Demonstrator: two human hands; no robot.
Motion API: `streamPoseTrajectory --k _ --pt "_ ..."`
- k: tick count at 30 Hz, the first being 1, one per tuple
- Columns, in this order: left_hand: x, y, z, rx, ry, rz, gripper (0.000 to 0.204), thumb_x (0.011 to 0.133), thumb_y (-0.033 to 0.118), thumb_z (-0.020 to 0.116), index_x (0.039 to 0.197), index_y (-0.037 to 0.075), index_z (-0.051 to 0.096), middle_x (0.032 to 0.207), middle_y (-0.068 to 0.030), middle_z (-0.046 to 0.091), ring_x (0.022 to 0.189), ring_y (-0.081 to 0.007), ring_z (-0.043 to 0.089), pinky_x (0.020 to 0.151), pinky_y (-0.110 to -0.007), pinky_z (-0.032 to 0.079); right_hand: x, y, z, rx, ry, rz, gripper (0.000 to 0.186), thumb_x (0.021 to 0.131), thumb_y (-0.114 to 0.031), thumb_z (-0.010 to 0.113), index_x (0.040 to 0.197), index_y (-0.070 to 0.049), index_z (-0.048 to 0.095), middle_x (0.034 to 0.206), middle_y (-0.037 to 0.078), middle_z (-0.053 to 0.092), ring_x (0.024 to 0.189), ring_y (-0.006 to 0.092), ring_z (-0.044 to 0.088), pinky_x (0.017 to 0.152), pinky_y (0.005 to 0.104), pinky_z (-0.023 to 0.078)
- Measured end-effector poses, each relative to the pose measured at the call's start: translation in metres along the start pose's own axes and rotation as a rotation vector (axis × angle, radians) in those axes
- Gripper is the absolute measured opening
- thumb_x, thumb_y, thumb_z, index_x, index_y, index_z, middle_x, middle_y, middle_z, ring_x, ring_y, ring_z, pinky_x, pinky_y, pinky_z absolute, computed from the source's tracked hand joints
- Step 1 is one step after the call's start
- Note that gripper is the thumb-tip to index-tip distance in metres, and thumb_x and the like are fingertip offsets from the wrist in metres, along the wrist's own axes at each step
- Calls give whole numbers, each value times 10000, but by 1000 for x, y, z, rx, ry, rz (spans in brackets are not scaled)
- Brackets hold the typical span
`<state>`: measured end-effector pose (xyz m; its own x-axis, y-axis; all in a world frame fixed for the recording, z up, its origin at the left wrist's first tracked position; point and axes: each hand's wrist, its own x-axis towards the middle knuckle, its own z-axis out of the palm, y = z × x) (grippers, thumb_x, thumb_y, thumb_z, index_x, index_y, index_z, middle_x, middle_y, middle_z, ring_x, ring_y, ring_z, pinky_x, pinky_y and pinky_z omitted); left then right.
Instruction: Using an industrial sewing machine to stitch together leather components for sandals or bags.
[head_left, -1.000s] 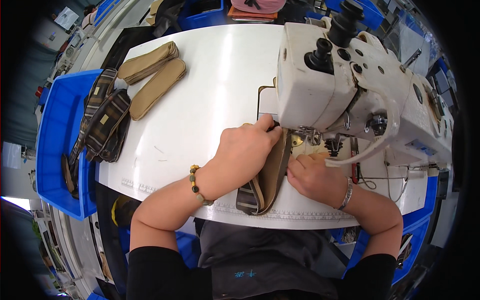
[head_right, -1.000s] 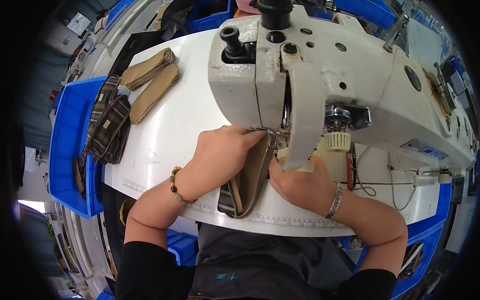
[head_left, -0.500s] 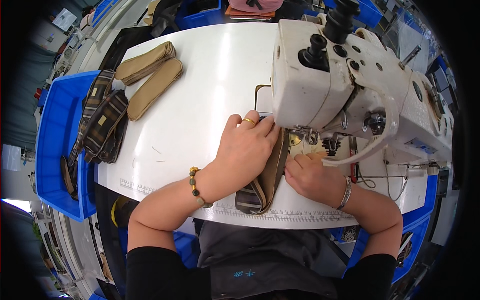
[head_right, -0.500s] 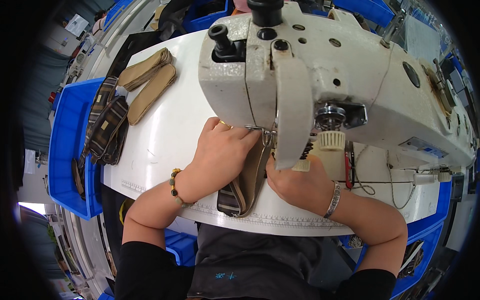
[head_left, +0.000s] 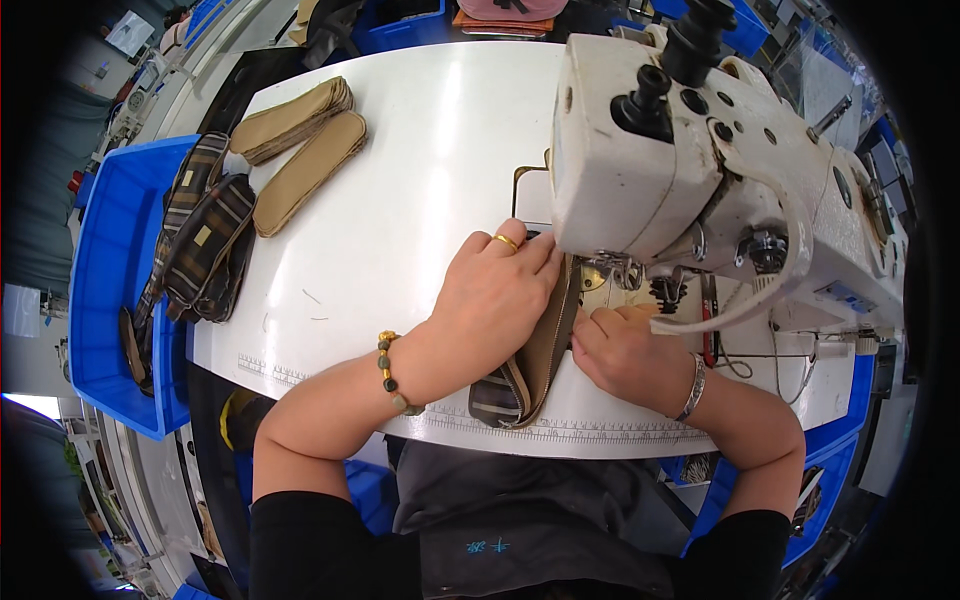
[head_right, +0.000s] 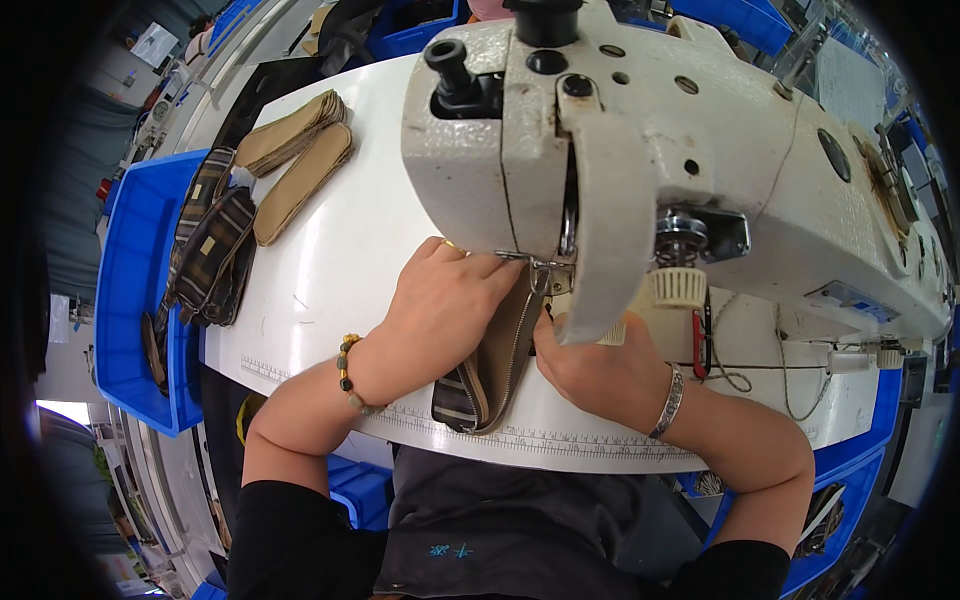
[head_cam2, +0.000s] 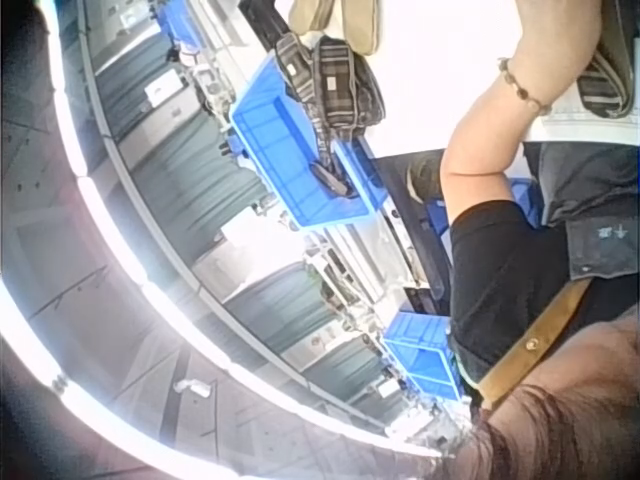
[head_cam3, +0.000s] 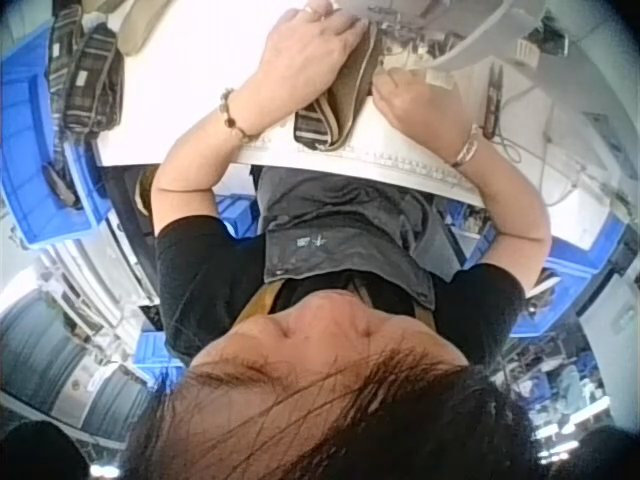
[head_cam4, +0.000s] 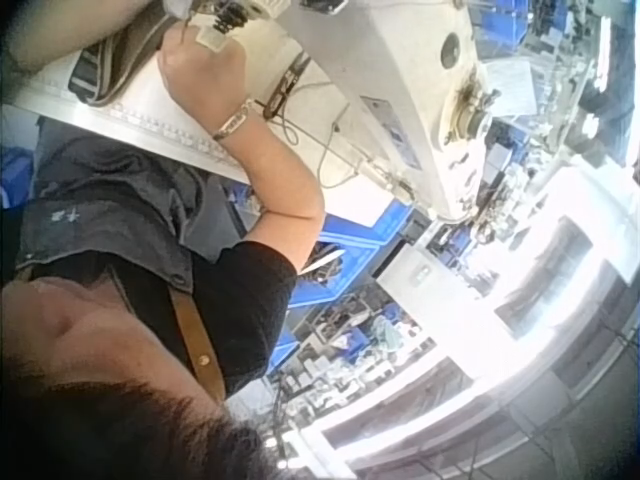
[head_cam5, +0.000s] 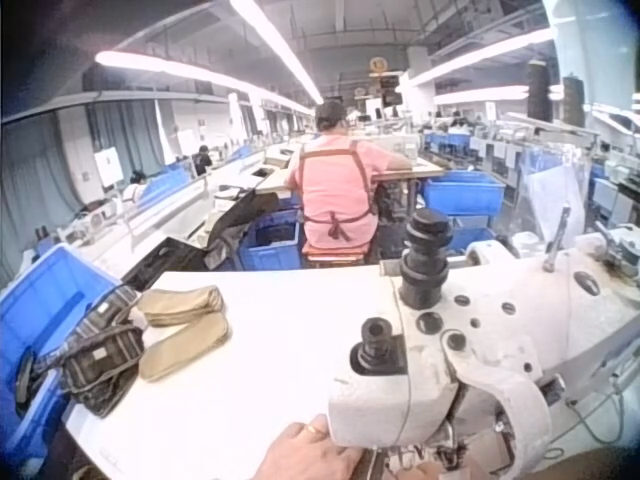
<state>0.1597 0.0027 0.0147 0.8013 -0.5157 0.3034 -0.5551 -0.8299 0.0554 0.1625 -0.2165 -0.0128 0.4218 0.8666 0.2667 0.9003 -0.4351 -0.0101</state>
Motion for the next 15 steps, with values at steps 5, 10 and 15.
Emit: streamPoseTrajectory --k 5,10,15 --pt "2 2 -3 37 -25 -32 318 796 137 582 1070 14 688 974 -18 613 933 -193 543 750 -304 437 0 -1 -3 9 -11 32 282 826 -177 704 1032 0 625 740 55 561 650 209 586 616 343 477" --pt "1 -2 -1 18 -34 -32 303 793 129 586 1060 29 690 995 -26 623 927 -198 557 745 -306 449 1 2 1 24 52 -22 304 830 -180 700 1058 8 626 726 51 550 629 205 580 595 338 482" --pt "2 -1 -9 -41 -87 -55 310 767 72 599 1060 7 677 1010 -57 625 917 -234 602 695 -329 522 4 3 -9 43 43 -26 307 833 -167 689 1062 27 624 733 53 538 643 186 573 572 317 489"
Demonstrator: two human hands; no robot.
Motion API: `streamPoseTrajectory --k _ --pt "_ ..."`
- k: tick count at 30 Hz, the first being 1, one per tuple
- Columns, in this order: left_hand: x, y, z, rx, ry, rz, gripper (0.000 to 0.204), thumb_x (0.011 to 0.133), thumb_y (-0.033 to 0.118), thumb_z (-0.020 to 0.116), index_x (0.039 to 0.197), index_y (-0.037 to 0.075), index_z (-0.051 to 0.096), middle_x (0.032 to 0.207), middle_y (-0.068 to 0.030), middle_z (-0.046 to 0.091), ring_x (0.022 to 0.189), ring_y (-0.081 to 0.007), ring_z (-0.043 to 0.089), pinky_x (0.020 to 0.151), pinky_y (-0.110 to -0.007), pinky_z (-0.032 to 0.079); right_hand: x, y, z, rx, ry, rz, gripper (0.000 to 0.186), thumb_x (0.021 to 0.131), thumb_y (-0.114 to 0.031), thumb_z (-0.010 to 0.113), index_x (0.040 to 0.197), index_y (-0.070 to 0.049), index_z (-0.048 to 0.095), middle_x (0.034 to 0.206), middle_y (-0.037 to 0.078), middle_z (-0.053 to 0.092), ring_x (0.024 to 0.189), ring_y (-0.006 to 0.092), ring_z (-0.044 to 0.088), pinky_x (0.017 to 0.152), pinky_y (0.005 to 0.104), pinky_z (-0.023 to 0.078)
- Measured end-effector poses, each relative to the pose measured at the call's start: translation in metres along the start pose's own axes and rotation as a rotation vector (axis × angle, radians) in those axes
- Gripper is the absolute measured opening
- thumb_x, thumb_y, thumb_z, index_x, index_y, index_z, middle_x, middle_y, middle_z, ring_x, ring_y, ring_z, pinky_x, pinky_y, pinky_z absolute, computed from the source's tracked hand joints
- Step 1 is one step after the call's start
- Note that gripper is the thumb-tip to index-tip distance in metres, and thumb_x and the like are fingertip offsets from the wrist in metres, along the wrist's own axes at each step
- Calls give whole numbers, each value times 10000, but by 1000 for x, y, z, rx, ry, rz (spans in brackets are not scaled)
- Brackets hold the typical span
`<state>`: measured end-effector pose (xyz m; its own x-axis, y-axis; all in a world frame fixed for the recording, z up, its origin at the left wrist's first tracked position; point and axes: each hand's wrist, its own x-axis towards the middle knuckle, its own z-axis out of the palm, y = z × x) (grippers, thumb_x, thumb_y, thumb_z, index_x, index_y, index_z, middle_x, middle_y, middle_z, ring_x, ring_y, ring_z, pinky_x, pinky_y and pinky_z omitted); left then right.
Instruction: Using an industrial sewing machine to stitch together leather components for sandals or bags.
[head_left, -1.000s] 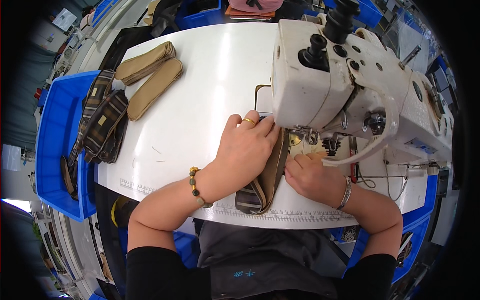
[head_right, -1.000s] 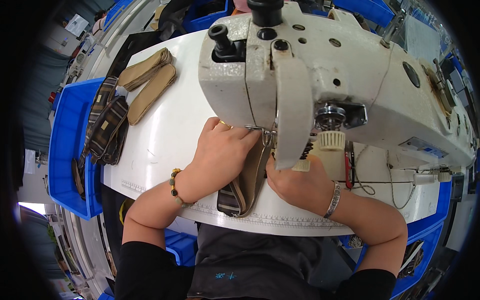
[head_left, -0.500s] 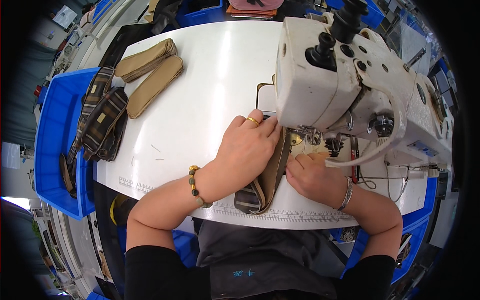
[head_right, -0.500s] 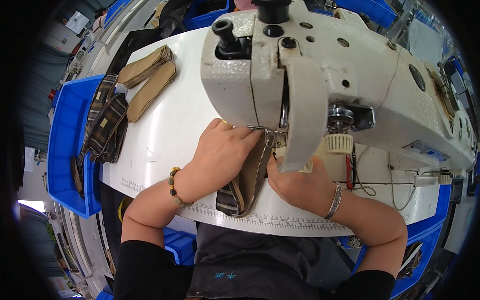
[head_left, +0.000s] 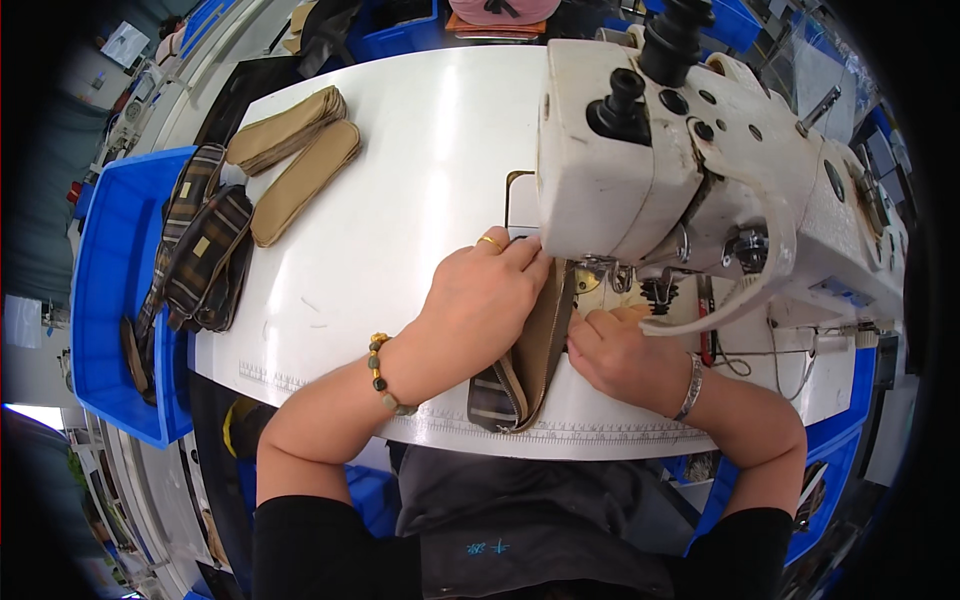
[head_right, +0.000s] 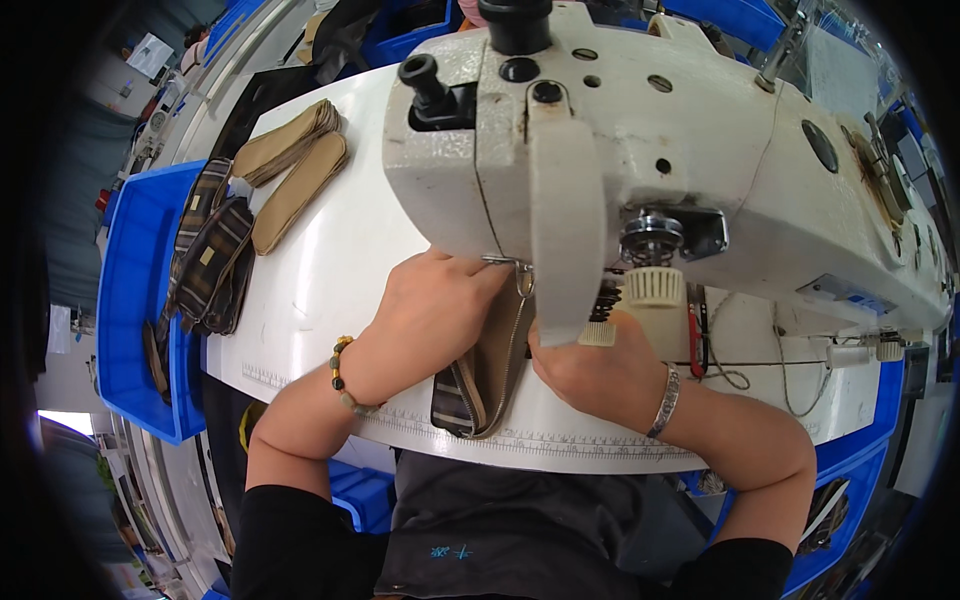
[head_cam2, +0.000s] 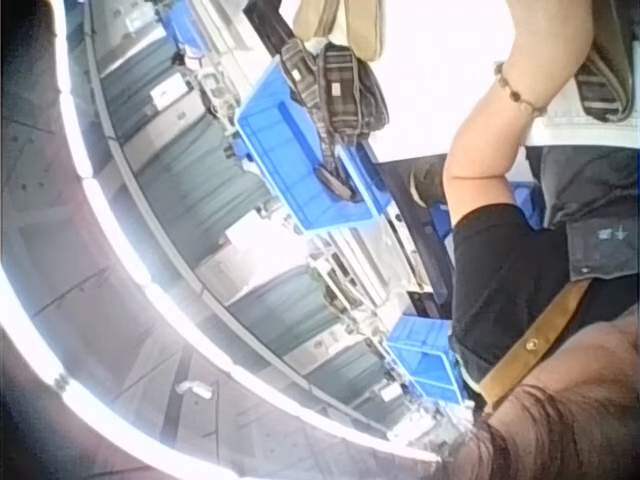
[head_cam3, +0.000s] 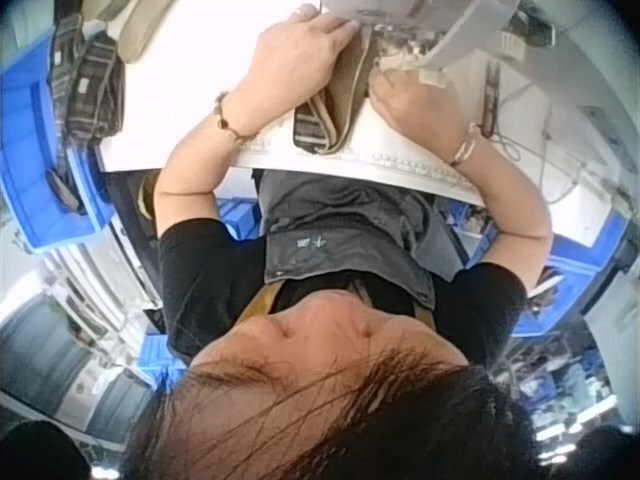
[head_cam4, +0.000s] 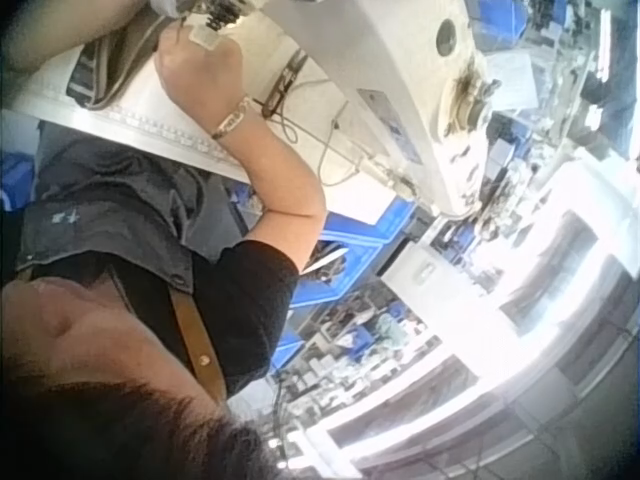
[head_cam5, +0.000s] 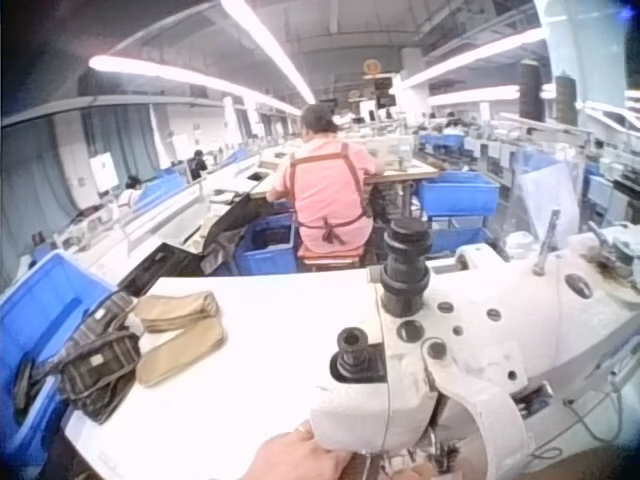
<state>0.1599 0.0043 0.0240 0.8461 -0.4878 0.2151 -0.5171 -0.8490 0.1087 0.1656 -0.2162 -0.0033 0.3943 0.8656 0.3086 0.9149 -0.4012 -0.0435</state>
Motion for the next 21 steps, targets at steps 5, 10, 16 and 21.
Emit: streamPoseTrajectory --k 5,10,16,21 --pt "-2 1 1 -68 11 -65 266 755 28 602 1013 -3 658 1013 -88 606 876 -264 631 656 -347 558 -3 1 0 5 -130 28 322 836 -161 676 1080 41 617 753 63 534 678 175 571 560 313 496" --pt "-1 3 -4 -58 0 -101 155 756 31 612 908 23 642 935 -87 557 816 -236 634 614 -341 548 -6 4 8 39 -121 -12 347 837 -163 672 1119 31 611 771 71 533 705 180 573 579 311 507" --pt "1 4 -7 -78 6 -116 132 793 101 674 912 49 655 940 -67 557 818 -223 629 602 -336 545 -2 -2 1 -46 -118 63 397 818 -189 687 1160 -2 614 733 52 519 638 196 565 543 311 511" --pt "1 5 -7 -80 14 -128 162 807 135 696 942 51 665 945 -57 559 822 -225 629 608 -341 548 1 -1 1 -69 -61 56 381 809 -205 692 1137 -24 622 717 47 520 615 201 583 514 313 502"
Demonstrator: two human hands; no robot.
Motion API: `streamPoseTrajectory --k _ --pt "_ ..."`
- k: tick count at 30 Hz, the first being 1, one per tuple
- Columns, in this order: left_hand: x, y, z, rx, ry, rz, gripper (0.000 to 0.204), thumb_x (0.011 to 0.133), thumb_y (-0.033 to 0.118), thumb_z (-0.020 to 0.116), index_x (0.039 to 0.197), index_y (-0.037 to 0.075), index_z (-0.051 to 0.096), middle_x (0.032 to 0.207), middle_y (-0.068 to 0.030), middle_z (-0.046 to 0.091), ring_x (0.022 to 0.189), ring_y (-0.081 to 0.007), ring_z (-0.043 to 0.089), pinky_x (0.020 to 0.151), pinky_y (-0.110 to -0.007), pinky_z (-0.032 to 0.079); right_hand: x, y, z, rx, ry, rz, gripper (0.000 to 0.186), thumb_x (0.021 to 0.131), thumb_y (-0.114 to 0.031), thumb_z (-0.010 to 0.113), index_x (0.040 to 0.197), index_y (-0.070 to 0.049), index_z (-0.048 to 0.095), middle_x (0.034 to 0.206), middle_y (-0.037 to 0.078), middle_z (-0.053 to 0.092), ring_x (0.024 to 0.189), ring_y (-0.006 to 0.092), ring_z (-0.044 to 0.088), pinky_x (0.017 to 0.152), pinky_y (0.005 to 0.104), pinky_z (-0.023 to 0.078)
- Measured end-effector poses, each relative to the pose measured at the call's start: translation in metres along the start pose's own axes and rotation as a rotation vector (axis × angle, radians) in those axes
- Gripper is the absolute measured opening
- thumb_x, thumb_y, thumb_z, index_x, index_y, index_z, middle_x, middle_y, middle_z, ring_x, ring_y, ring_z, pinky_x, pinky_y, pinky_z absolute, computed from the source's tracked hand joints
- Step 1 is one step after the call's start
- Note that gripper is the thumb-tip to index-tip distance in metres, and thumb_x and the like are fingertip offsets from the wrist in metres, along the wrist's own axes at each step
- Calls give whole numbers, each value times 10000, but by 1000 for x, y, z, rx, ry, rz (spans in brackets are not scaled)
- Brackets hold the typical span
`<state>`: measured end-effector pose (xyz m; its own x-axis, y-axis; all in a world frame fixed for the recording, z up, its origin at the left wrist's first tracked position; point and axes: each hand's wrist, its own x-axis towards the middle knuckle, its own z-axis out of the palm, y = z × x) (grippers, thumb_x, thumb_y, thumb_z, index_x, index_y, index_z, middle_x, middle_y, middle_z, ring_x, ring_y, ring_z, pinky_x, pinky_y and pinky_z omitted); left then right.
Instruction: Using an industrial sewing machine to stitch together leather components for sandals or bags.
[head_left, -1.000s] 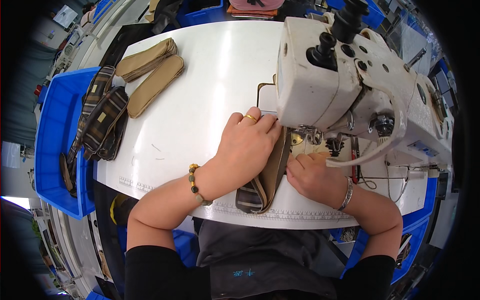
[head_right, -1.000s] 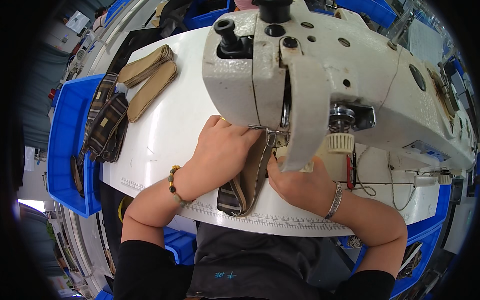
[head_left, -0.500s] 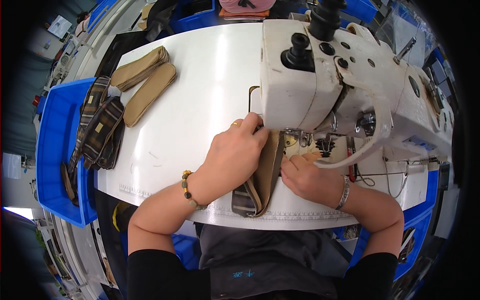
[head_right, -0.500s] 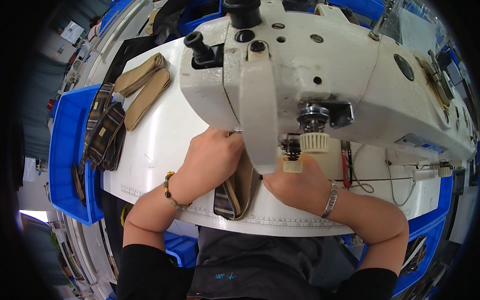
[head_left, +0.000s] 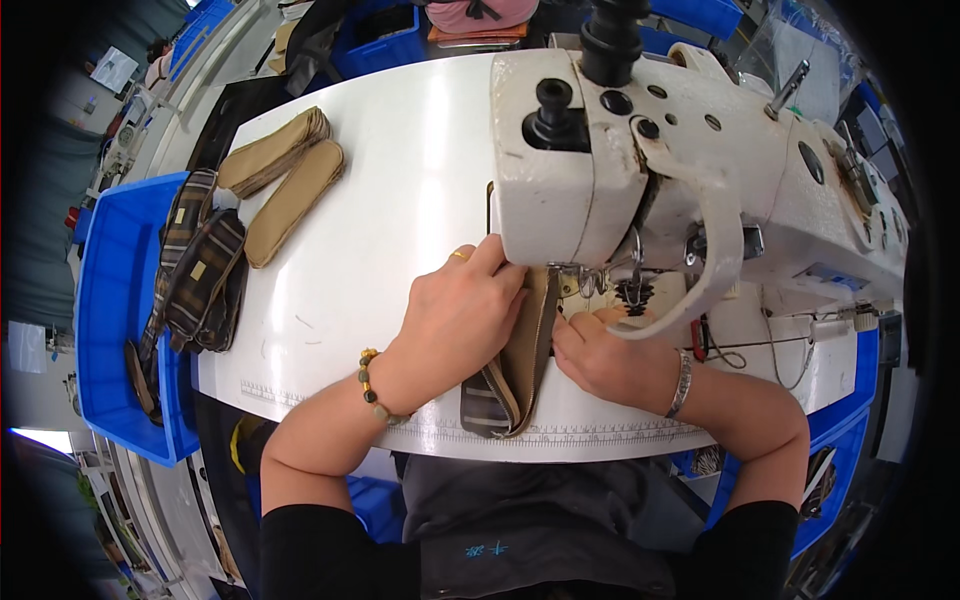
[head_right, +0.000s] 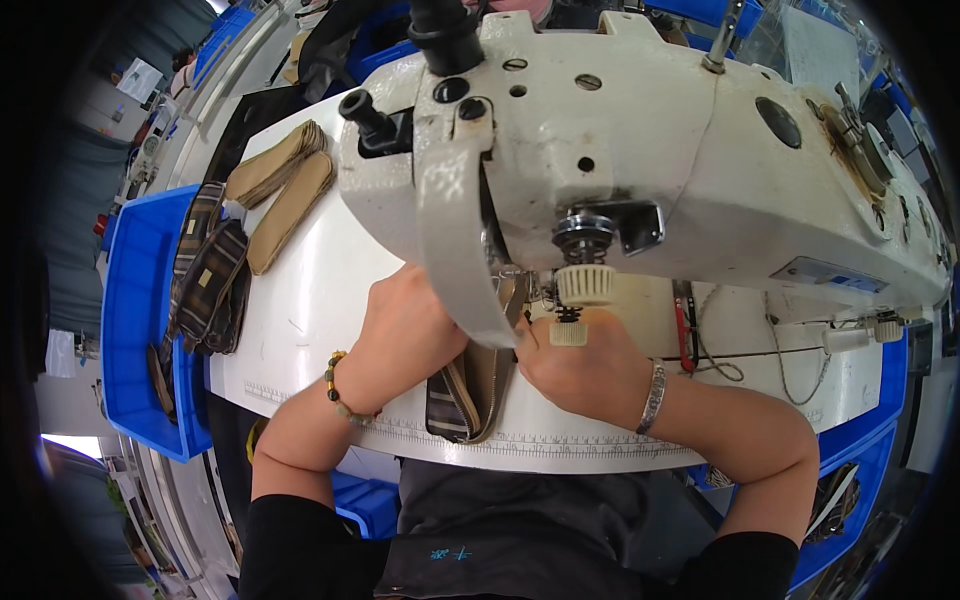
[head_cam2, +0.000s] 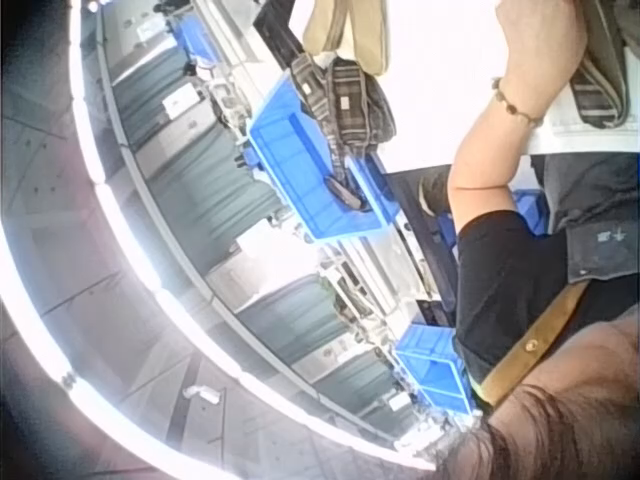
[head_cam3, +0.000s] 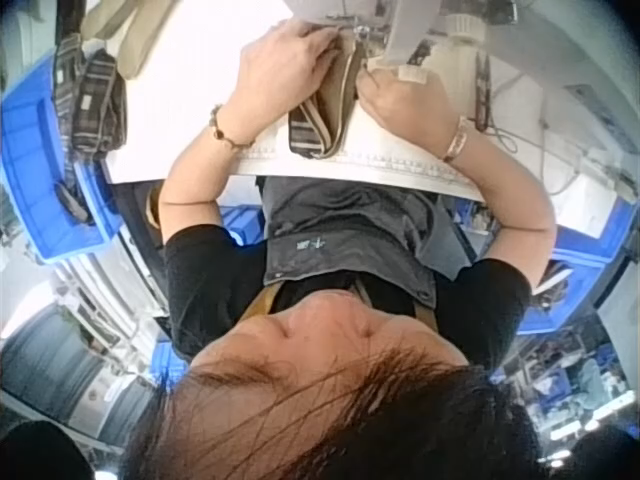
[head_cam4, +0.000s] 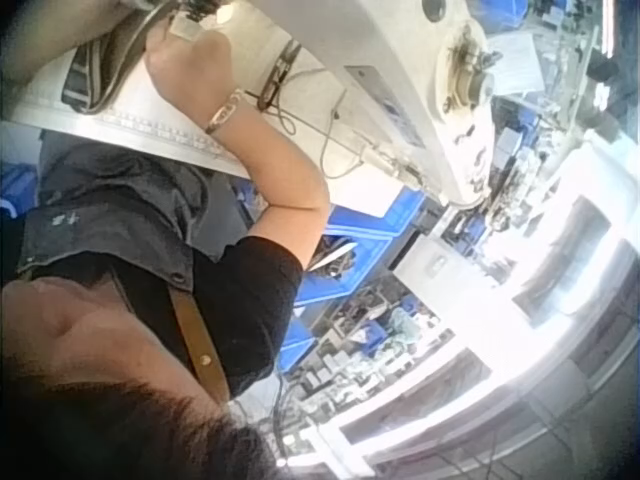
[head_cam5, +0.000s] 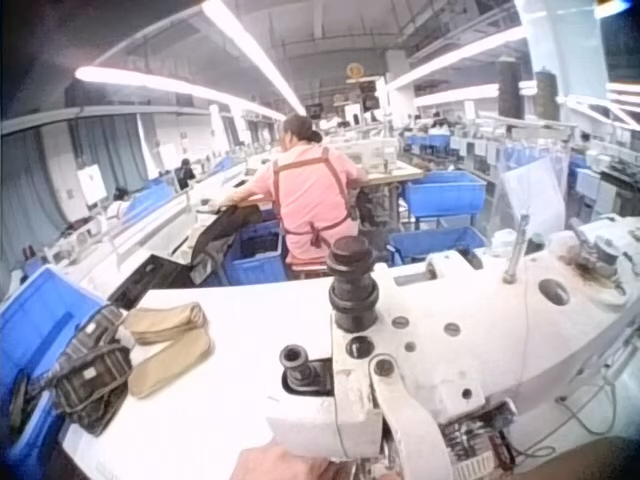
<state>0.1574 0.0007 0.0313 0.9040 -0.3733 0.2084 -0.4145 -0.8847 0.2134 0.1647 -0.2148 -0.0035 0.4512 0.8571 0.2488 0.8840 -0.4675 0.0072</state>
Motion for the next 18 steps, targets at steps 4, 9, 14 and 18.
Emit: streamPoseTrajectory --k 4,9,14,18 --pt "-1 0 1 -9 17 2 162 810 135 695 948 53 678 940 -55 563 821 -235 631 619 -344 550 -1 -3 0 -26 -7 52 327 811 -222 692 1087 -57 637 708 26 524 592 199 594 506 320 493" --pt "-5 -3 10 1 86 -15 147 811 139 698 943 75 704 929 -44 585 832 -229 641 629 -344 549 3 -5 -1 -38 12 82 208 809 -236 691 967 -111 638 696 2 560 580 196 599 509 363 483" --pt "-45 2 -1 -40 206 -94 105 788 156 746 878 103 746 758 -38 635 699 -228 659 615 -334 540 6 -10 -2 164 74 32 131 827 -221 669 874 -104 632 665 17 586 598 201 621 520 364 476" --pt "-96 24 -12 -48 346 -152 190 729 117 821 900 82 747 710 -33 594 598 -184 616 539 -295 503 4 -19 -23 412 99 132 155 842 -205 655 774 -66 636 668 43 629 586 226 637 527 362 497"
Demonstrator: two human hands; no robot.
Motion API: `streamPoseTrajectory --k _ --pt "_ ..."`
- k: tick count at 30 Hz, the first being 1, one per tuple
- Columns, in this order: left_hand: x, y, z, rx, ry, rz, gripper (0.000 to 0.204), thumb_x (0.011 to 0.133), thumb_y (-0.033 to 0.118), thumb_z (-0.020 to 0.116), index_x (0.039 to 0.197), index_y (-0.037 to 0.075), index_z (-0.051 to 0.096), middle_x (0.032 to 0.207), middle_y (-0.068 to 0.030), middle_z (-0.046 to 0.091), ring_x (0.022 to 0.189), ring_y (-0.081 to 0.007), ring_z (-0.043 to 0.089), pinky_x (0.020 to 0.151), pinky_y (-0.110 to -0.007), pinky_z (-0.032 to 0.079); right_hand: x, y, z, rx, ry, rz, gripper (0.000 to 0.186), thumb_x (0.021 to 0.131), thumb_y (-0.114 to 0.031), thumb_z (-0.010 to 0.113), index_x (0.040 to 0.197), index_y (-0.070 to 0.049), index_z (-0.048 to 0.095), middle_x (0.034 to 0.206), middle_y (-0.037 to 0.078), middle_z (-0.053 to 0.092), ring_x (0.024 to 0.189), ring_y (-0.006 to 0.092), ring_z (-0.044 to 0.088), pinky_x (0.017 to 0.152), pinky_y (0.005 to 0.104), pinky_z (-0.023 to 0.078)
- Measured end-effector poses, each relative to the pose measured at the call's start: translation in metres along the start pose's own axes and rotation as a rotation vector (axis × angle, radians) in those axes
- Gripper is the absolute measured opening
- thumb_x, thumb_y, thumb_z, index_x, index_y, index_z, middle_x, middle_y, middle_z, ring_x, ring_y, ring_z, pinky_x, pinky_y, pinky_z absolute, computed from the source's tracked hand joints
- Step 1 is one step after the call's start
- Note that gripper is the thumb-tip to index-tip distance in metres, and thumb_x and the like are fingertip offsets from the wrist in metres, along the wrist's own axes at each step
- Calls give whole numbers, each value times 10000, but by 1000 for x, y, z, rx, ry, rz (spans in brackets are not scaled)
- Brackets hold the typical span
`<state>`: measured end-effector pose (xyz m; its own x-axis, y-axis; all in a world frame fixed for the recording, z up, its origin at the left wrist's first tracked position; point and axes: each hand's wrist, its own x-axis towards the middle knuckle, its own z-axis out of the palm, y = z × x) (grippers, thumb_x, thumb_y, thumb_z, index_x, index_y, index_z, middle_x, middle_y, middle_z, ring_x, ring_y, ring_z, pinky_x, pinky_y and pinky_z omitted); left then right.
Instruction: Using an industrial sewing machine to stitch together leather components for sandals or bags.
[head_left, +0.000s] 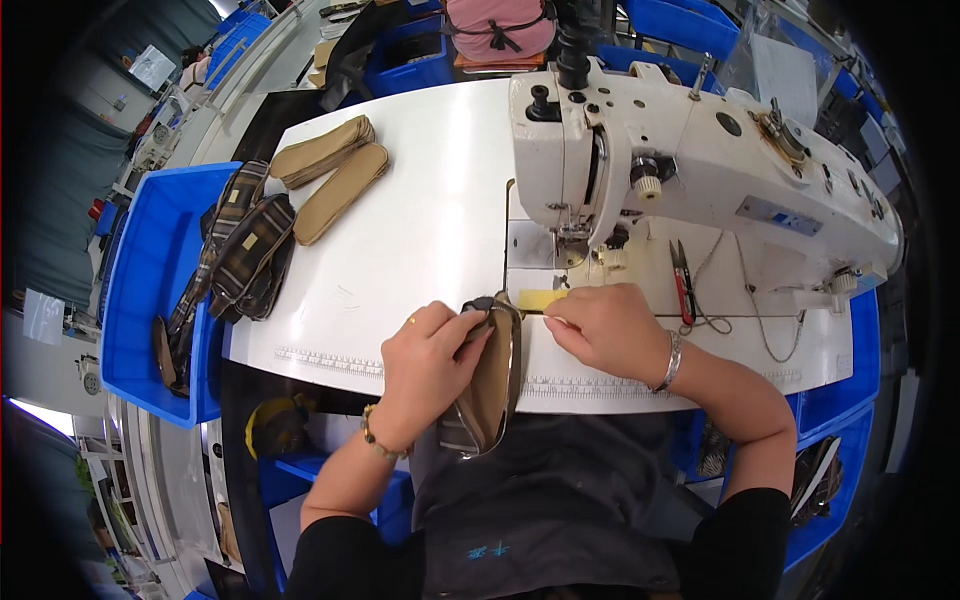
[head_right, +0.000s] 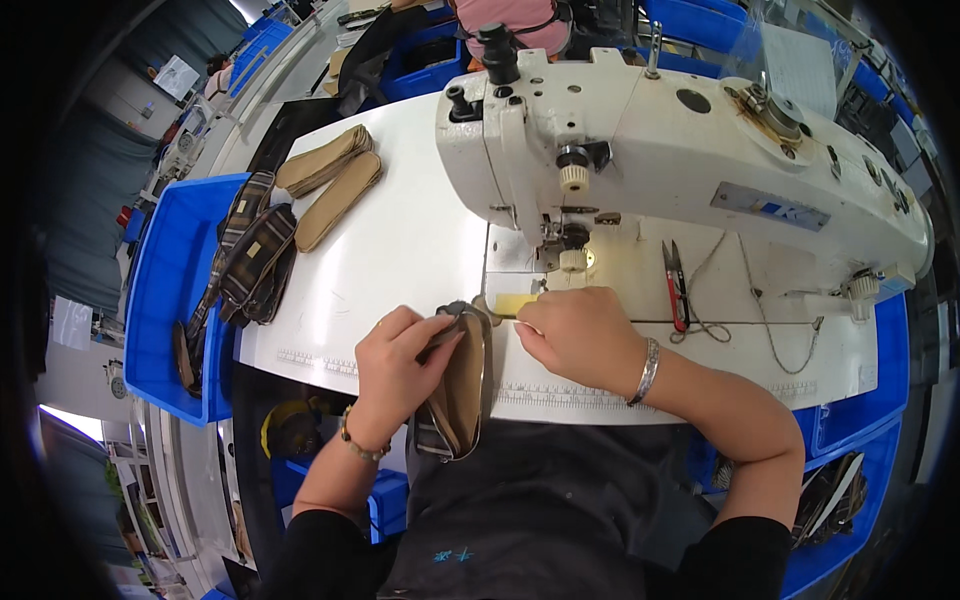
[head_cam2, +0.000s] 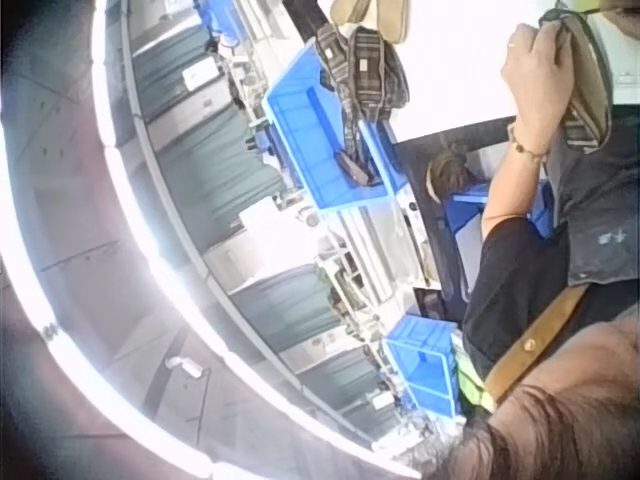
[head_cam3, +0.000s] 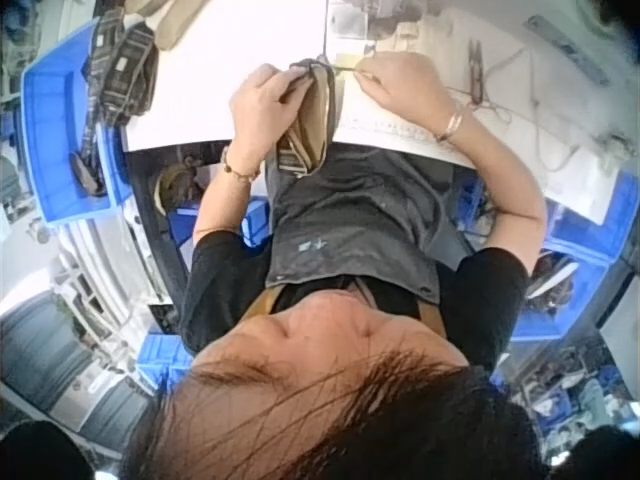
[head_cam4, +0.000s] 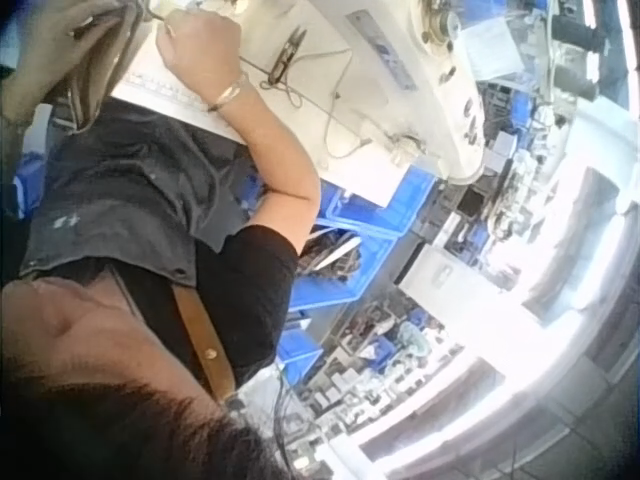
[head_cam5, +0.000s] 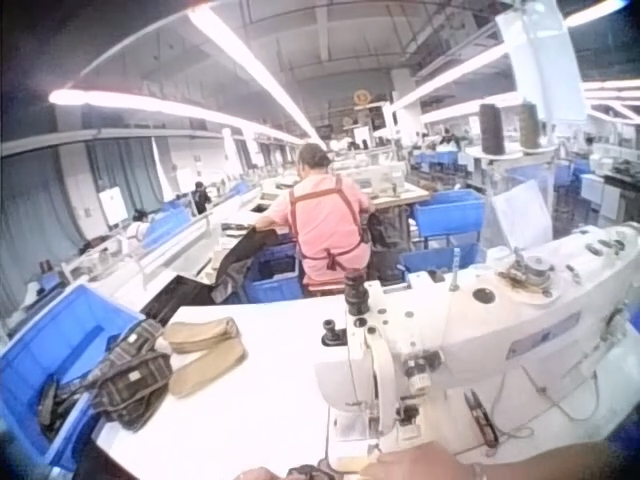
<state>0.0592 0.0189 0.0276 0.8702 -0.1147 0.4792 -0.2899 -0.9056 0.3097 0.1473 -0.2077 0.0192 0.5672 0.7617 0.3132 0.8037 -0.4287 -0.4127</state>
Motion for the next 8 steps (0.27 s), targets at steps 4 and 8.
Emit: streamPoseTrajectory --k 4,8 --pt "-35 22 -11 -62 149 -47 260 687 30 837 930 68 755 674 -39 568 544 -151 560 493 -272 446 -7 -30 -1 621 -79 290 282 886 -269 697 956 4 697 801 110 715 709 193 699 635 315 540" --pt "-53 39 -11 -160 266 -15 314 672 22 841 972 72 763 670 -32 567 541 -144 558 496 -269 450 -26 -59 17 1020 -167 500 347 881 -267 747 1111 -14 695 956 96 744 855 153 703 783 288 555"
